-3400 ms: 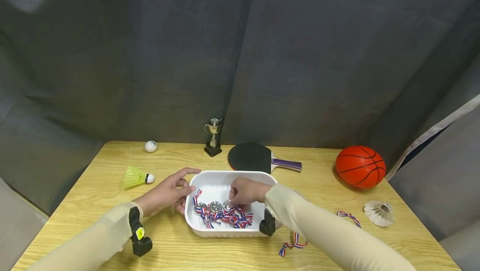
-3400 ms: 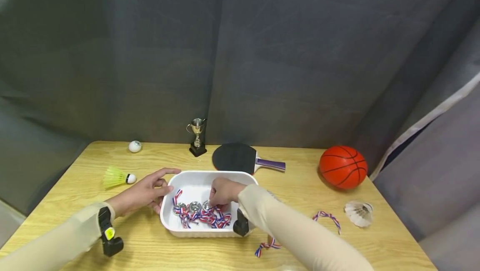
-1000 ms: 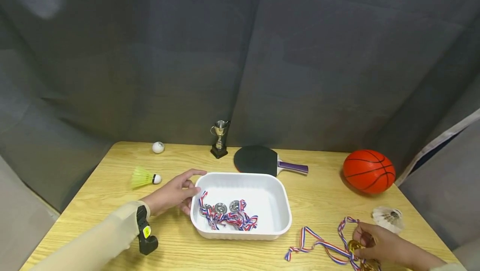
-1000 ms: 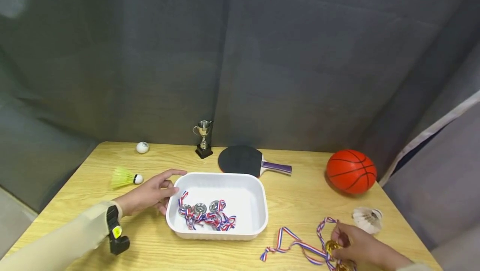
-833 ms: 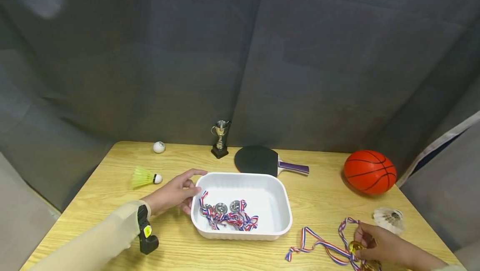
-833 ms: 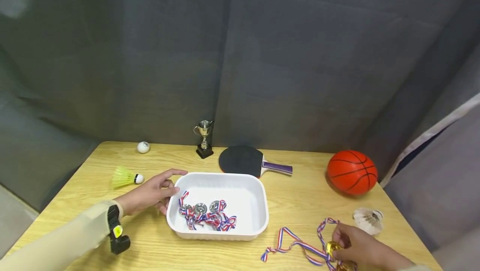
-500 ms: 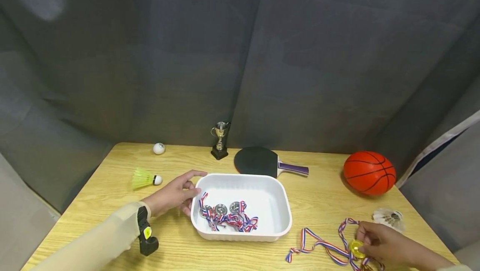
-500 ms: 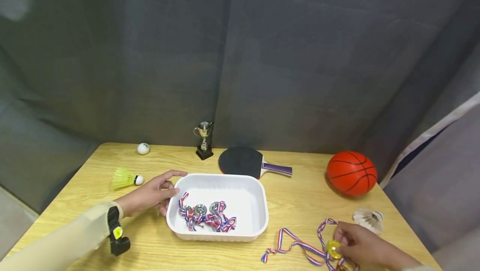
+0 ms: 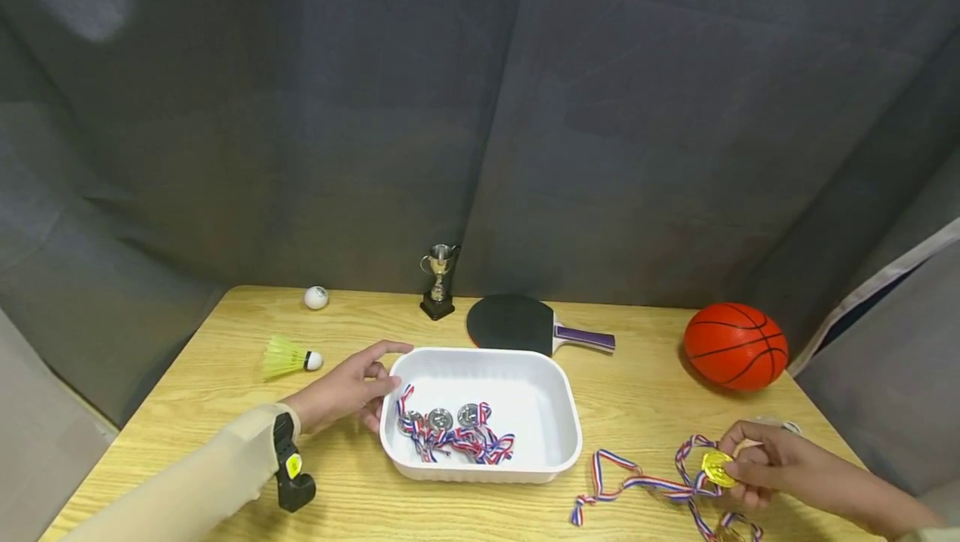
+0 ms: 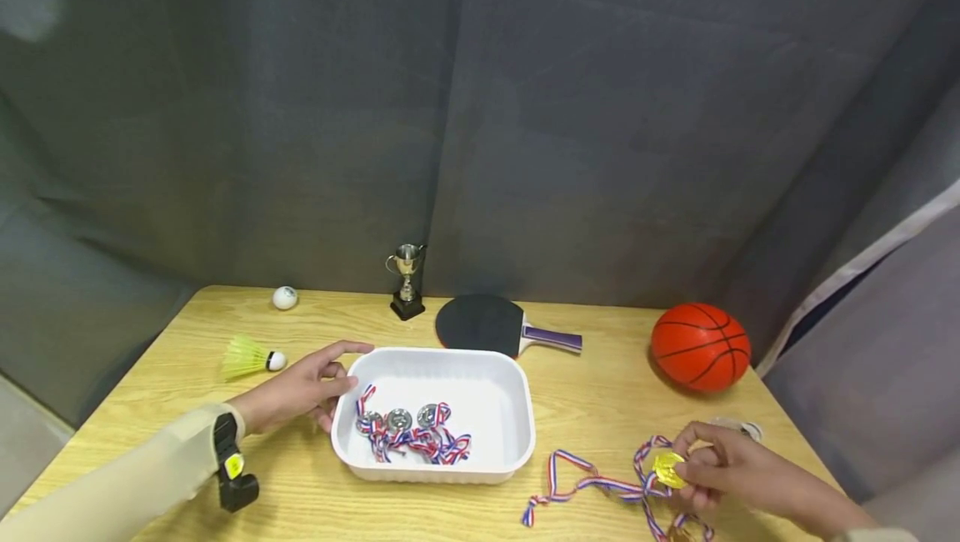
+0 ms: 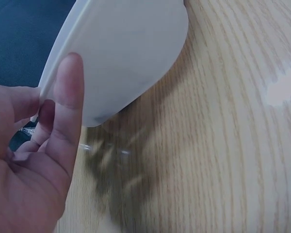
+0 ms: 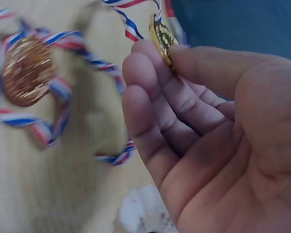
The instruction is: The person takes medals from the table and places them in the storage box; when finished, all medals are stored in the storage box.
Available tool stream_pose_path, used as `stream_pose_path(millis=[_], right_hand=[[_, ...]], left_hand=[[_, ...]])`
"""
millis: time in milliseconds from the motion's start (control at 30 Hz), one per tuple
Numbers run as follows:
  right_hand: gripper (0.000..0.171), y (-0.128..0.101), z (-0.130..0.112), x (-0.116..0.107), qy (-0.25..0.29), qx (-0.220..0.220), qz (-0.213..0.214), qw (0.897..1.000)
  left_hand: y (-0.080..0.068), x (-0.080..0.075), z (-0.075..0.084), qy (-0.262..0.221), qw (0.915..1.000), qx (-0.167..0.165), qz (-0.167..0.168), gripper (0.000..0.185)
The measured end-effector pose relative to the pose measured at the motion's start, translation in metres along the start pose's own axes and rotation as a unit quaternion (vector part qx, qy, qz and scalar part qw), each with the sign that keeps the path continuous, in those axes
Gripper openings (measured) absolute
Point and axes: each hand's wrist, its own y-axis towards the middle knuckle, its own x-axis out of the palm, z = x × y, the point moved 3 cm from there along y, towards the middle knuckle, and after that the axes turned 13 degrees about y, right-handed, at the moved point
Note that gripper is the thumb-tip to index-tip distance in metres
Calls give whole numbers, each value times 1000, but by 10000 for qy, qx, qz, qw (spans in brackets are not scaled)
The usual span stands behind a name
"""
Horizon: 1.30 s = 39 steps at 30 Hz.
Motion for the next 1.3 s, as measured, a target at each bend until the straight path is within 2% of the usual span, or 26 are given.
stream_pose_path(millis=[167,267,467,633,767,867,1033,1167,1300], right_hand=[[21,-9,-26,-5,-7,-204,118,9997],[26,-12,-45,-8,-372,-496,335,9975],[26,-14,-85,-7,-1130,-872,927,9854],[32,-7,-121,-3,-1215,-1502,858,9774],[33,1,-152,5,-1083,-1858,794,9734],[32,14,-171,16,-814,-1963,688,9747],[29,47,-197,41,-341,-2164,195,9755],[23,77,-212,64,-353,-2287,69,9728],[15,109,-220,83,-477,-2182,205,9745]], left_hand=[[0,0,1,21,10000,31,-4,58],[-1,0,1,28,10000,83,-21,58],[-2,0,0,-5,9999,143,-55,59],[-2,0,0,14,9999,135,-74,59],[-2,0,0,-6,9999,151,-79,59],[-2,0,0,-8,9999,157,-73,59],[-3,-1,0,-64,9998,178,-49,59],[-3,0,-1,-99,9996,241,-72,60],[-2,1,-1,-105,9995,285,-91,60]])
